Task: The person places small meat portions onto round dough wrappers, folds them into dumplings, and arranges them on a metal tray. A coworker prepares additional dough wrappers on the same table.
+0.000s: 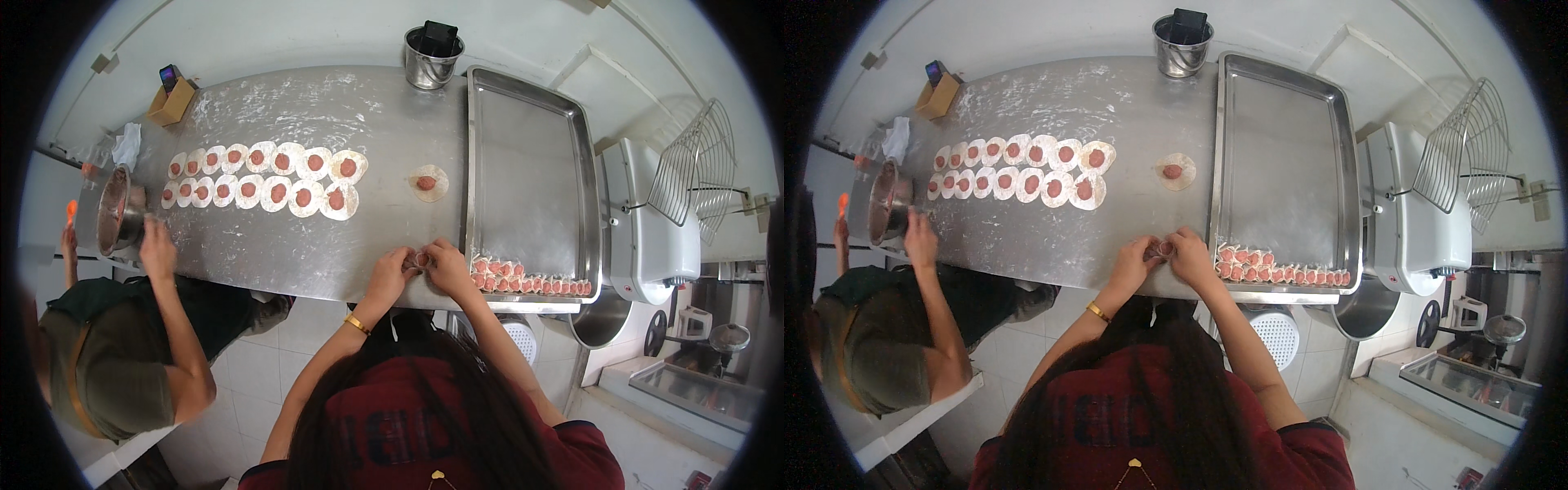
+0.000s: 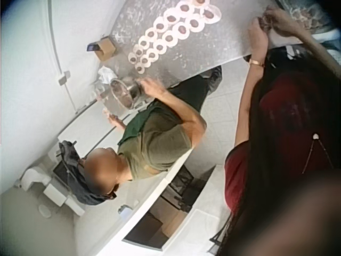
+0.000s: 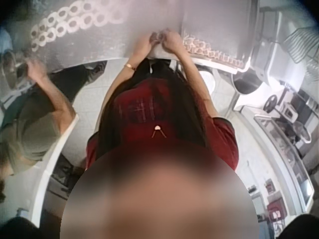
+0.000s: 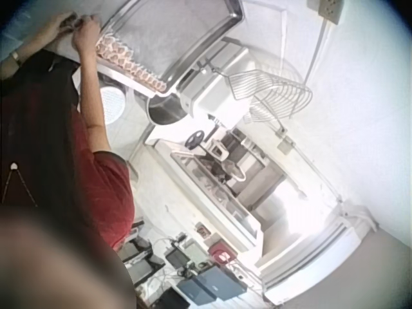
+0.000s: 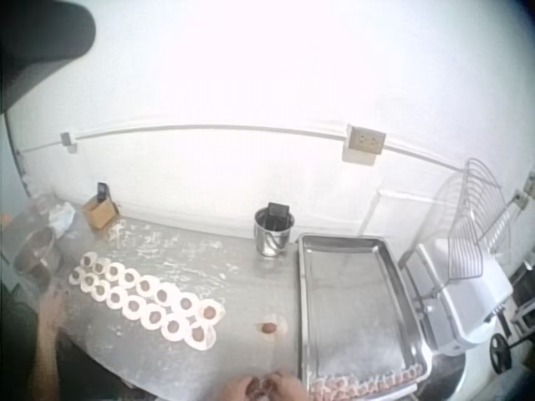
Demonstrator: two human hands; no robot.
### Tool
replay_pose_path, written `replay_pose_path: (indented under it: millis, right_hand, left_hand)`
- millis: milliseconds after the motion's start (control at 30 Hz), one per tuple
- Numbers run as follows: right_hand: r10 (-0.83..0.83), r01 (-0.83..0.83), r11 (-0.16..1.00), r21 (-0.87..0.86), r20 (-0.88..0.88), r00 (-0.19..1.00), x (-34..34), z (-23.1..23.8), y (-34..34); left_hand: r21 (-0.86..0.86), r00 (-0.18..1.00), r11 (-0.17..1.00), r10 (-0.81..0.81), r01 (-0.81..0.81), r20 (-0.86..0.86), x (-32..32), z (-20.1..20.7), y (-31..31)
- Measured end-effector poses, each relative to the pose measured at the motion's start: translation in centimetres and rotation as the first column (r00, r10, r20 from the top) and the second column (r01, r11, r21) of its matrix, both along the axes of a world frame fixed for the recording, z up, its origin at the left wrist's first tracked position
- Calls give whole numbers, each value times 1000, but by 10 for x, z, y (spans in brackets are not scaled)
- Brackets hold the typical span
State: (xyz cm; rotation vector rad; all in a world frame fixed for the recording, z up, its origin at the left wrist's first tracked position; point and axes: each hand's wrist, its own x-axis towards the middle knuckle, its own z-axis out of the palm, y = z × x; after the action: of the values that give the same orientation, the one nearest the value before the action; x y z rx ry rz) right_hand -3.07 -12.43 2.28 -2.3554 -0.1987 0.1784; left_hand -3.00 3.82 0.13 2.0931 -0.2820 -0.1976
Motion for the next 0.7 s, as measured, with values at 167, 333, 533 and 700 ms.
replay_pose_path:
  millis: [167,333,533,700]
  right_hand:
    - [-13,2,997,76,135,991,3,3,1]
    - [-49,39,993,-107,-86,995,-2,8,-2]
    - [-212,204,977,69,137,968,0,1,5]
    - [-230,232,972,-33,54,972,-3,-4,10]
  left_hand:
    - [56,999,998,-29,31,-38,1,2,1]
    - [-43,999,999,-5,7,53,2,4,1]
    - [-96,996,995,14,-23,-87,5,3,-1]
    - [-81,997,997,-21,15,-69,7,3,-3]
